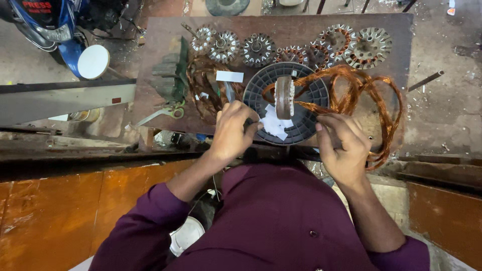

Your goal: The person cuts a white paper strip with scissors and places it on a motor stator. They then proceed to wind copper wire around the stator's teeth by hand, securing the wire in place.

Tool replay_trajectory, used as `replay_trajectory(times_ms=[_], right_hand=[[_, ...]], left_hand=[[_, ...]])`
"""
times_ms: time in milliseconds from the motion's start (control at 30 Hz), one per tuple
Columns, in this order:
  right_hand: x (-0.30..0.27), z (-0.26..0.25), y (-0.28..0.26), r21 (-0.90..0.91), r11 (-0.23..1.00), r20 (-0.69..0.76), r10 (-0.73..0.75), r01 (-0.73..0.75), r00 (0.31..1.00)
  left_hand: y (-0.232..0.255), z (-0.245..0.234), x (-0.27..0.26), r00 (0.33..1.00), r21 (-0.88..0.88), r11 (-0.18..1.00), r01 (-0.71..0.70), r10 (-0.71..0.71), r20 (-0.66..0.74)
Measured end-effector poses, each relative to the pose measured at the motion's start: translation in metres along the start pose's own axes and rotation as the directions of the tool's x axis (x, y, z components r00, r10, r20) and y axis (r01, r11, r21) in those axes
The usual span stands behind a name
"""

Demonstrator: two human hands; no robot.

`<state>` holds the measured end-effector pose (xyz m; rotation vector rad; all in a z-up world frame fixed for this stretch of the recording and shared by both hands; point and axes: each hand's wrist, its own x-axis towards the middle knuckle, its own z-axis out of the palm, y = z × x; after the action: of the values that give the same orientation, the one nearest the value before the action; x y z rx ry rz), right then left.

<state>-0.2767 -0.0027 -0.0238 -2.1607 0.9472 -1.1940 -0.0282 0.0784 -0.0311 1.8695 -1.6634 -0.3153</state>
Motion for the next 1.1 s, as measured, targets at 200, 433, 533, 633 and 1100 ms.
replay_trajectory(times_ms=[200, 433, 533, 633, 1100], right_hand=[[-0.001, 0.0, -0.002, 0.006, 1.0, 0.007, 0.009, -0.009, 1.0], [-0.004, 0.003, -0.004, 0.013, 1.0, 0.022, 0.0, -0.001, 1.0], [-0.006, 0.003, -0.004, 0.01, 1.0, 0.03, 0.014, -0.015, 0.999], [-0.009, 0.007, -0.002, 0.002, 1.0, 0.047, 0.023, -0.023, 0.999], [-0.012, 0.008, -0.007, 0.036, 0.999, 0.096, 0.03, -0.034, 0.995]], left_hand=[[0.007, -0.008, -0.001, 0.999, 0.016, 0.999, 0.032, -0.032, 0.027], [0.005, -0.01, -0.002, 0.995, 0.008, 1.0, 0.011, -0.011, 0.095], [0.002, -0.008, 0.0, 0.995, -0.001, 1.0, 0.01, -0.01, 0.1], [-0.002, -0.007, 0.001, 0.996, -0.035, 0.999, 0.007, -0.004, 0.09], [-0.027, -0.002, 0.015, 0.99, -0.131, 0.991, -0.015, 0.033, 0.135]])
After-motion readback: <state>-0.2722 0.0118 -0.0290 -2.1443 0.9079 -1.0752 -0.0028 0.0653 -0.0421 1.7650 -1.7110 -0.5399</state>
